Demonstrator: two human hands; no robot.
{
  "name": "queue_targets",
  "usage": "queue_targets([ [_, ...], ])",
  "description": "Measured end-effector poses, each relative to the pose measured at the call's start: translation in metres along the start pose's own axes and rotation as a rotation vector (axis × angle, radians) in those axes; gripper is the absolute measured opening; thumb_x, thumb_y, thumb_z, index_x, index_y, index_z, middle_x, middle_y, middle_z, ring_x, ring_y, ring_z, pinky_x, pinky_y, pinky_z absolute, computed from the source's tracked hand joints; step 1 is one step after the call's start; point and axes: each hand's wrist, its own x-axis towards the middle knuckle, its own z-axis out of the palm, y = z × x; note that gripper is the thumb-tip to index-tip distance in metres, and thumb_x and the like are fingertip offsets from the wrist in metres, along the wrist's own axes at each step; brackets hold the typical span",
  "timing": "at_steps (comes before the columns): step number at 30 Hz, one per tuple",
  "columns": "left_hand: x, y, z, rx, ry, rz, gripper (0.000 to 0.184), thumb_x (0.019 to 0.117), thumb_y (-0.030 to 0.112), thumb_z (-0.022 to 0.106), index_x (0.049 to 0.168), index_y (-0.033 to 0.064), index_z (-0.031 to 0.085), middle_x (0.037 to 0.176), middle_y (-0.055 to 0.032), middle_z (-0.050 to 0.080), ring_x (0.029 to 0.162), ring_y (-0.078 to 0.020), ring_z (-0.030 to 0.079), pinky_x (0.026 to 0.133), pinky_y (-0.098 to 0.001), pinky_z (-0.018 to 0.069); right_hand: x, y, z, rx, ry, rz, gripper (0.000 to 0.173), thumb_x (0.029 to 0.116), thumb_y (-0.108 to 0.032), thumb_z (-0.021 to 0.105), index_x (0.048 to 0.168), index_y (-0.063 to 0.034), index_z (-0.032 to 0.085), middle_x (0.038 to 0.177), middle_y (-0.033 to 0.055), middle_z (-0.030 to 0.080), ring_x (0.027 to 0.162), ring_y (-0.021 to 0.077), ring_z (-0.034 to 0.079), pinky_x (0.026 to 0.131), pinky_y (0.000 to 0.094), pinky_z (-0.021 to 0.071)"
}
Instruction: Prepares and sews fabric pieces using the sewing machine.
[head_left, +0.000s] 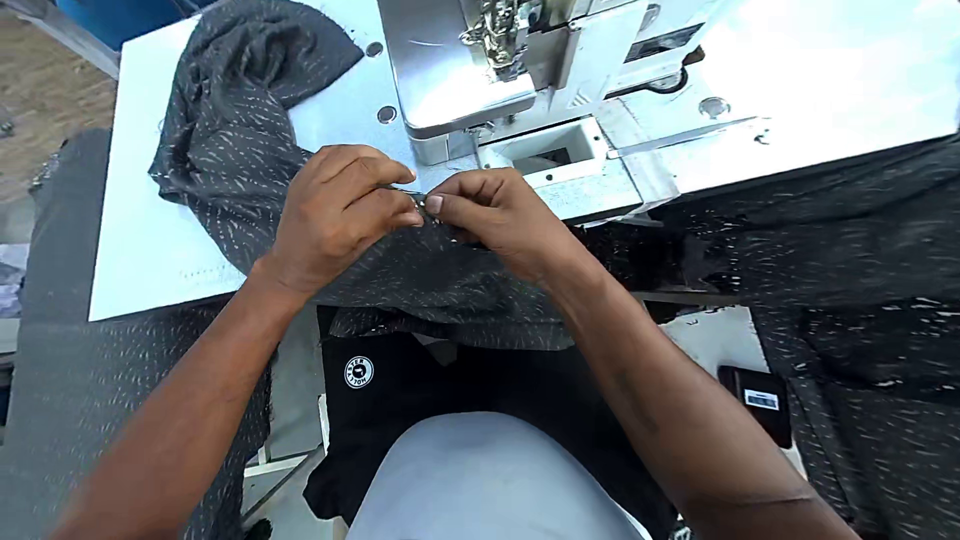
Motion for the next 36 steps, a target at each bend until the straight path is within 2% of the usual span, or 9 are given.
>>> queue_targets([
  [3,0.003,0.008,-0.001,-0.114,-0.086,-0.118,0.022,0.0954,0.026,0.075,0.106,0.0071,0.078,0.108,-0.0123,0.073,0.106,-0.0249,0.067,0.094,-0.0409,0.0509,-0.007,0.001,0.003,0.134,0.043,0.053,0.013,0.1008,-0.011,0.062,0.095,-0.0029,0.07,0.072,-0.0018,0.062,0.058,0.003,0.053,0.053,0.018,0.0451],
  [9,0.013,0.011,-0.002,-0.238,-0.154,-0.211,0.016,0.0965,0.021,0.072,0.101,0.0068,0.08,0.089,-0.0071,0.07,0.089,-0.0177,0.062,0.082,-0.0331,0.0486,-0.015,0.003,0.004,0.166,0.091,0.029,0.011,0.1018,-0.008,0.06,0.098,-0.0008,0.068,0.074,-0.0004,0.062,0.06,0.003,0.053,0.054,0.0177,0.0438],
  [12,0.008,0.033,-0.016,-0.182,-0.2,-0.161,0.019,0.1013,0.018,0.063,0.096,0.0042,0.075,0.098,-0.0119,0.068,0.107,-0.0287,0.063,0.1,-0.0487,0.0473,-0.017,0.004,0.001,0.137,0.17,0.04,0.012,0.1034,-0.009,0.058,0.1,-0.0006,0.066,0.075,0.0009,0.063,0.062,0.0044,0.055,0.057,0.0189,0.0476],
  [14,0.006,0.049,-0.032,-0.348,-0.289,-0.218,0.022,0.1057,0.021,0.054,0.095,0.0064,0.068,0.106,-0.0055,0.068,0.118,-0.0214,0.062,0.112,-0.0467,0.045,-0.02,0.002,0.0,0.064,0.222,0.005,0.013,0.1037,-0.009,0.058,0.102,0.0001,0.066,0.072,0.0017,0.061,0.059,0.006,0.053,0.055,0.0208,0.0458],
  [16,0.016,0.052,-0.045,-0.495,-0.384,-0.286,0.025,0.1072,0.028,0.051,0.097,0.0117,0.067,0.098,0.0048,0.066,0.099,-0.0054,0.064,0.091,-0.0274,0.0561,-0.025,-0.008,0.002,0.007,0.195,-0.051,0.012,0.1036,-0.008,0.058,0.104,0.0005,0.066,0.075,0.0024,0.064,0.062,0.0059,0.058,0.058,0.0203,0.0499],
  [20,0.054,0.047,-0.057,-0.392,-0.333,-0.316,0.019,0.1033,0.019,0.057,0.1,0.006,0.07,0.091,0.0023,0.064,0.077,-0.0009,0.059,0.066,-0.016,0.0502,-0.028,-0.026,0.017,-0.02,0.129,-0.153,0.011,0.1031,-0.005,0.058,0.106,0.0016,0.066,0.081,0.004,0.068,0.069,0.0058,0.063,0.063,0.019,0.0539],
  [29,0.054,0.04,-0.027,-0.46,-0.141,-0.38,0.012,0.0962,0.014,0.071,0.101,0.0047,0.076,0.097,-0.0017,0.068,0.084,-0.0046,0.065,0.073,-0.0187,0.0558,-0.042,-0.032,0.007,-0.022,0.15,-0.214,0.012,0.1007,-0.001,0.061,0.107,0.0039,0.069,0.084,0.0049,0.07,0.071,0.0046,0.064,0.065,0.0183,0.0546],
  [33,0.058,0.034,-0.03,-0.522,-0.166,-0.377,0.011,0.0934,0.013,0.075,0.1,0.0049,0.078,0.096,-0.0014,0.069,0.085,-0.0049,0.066,0.075,-0.0182,0.0562,-0.043,-0.033,0.003,-0.038,0.133,-0.235,0.012,0.1003,-0.001,0.061,0.108,0.0045,0.07,0.085,0.0049,0.071,0.072,0.004,0.064,0.066,0.0177,0.0548],
  [36,0.063,0.023,-0.03,-0.588,-0.311,-0.398,0.022,0.0978,0.02,0.069,0.114,0.0059,0.075,0.111,-0.0013,0.071,0.097,-0.0059,0.068,0.085,-0.0206,0.0583,-0.043,-0.034,0.003,-0.066,0.133,-0.27,0.011,0.099,0.0,0.063,0.107,0.0042,0.069,0.084,0.0041,0.071,0.07,0.0036,0.064,0.064,0.017,0.0549],
])
